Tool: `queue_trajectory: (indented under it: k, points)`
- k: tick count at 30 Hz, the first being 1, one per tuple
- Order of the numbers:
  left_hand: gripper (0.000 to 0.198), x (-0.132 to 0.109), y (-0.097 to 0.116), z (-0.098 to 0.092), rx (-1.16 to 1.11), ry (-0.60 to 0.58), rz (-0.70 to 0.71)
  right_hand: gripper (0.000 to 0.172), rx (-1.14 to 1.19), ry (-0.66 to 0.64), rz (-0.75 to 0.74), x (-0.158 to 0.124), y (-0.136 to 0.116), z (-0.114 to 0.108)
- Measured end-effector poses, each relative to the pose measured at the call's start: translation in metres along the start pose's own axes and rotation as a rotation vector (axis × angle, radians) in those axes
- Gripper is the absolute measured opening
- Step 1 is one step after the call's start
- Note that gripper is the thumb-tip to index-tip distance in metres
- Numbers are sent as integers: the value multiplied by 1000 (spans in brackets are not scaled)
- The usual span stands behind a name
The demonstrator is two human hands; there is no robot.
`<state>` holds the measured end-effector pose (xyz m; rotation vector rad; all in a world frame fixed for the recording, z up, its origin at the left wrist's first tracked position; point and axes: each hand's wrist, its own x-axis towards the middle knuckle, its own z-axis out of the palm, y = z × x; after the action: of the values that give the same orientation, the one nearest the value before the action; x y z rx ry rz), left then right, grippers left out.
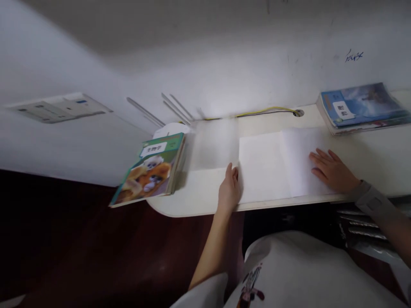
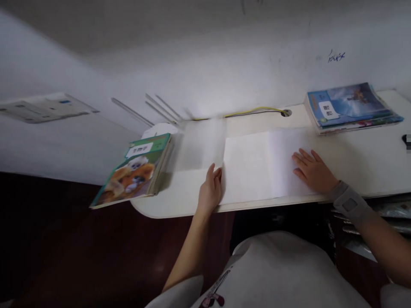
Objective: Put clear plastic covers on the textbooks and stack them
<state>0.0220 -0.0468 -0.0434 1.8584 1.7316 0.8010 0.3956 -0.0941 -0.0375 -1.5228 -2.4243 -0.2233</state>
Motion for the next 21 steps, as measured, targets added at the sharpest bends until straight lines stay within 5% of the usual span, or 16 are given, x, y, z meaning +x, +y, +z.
queue_trajectory:
  k: [13,21]
  points:
    - [41,7,-17,-11,409,-47,314,47,-31,-86,44,-9,-1,-9]
    - [37,-10,-7,-30,632,-13,258,47,48,-121,28,-9,-22,-9]
